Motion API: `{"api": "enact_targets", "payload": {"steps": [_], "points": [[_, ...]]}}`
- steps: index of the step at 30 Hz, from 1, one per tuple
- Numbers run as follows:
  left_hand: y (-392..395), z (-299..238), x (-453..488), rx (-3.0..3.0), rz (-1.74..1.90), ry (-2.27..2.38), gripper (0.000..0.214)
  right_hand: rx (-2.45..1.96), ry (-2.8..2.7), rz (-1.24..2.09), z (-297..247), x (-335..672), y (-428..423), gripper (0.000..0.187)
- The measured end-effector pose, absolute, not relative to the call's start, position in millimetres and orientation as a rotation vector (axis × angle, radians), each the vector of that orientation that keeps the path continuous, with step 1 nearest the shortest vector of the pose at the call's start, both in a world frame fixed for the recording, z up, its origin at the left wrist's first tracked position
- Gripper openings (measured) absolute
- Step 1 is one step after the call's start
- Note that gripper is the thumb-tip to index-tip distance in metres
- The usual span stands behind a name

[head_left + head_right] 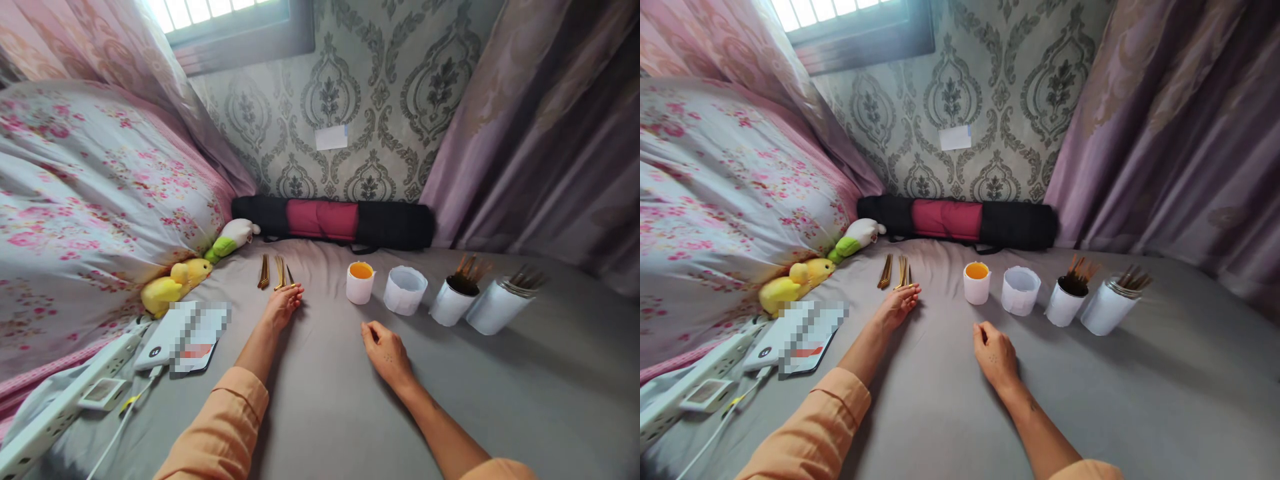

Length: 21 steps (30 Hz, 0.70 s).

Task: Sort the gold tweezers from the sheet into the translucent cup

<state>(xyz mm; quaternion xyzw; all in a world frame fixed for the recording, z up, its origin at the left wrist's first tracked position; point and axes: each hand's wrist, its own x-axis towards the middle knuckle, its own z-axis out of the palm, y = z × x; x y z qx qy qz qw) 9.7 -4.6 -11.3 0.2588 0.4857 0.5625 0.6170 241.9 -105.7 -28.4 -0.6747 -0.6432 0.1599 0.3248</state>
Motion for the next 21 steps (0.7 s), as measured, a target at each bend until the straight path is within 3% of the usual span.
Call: {"api": "enact_targets", "payload": {"steps": [21], "points": [[-59, -20, 56, 0.607, 1.314, 0.973, 0.027, -1.766, -1.688, 0.428, -28, 242, -106, 0.034]]}}
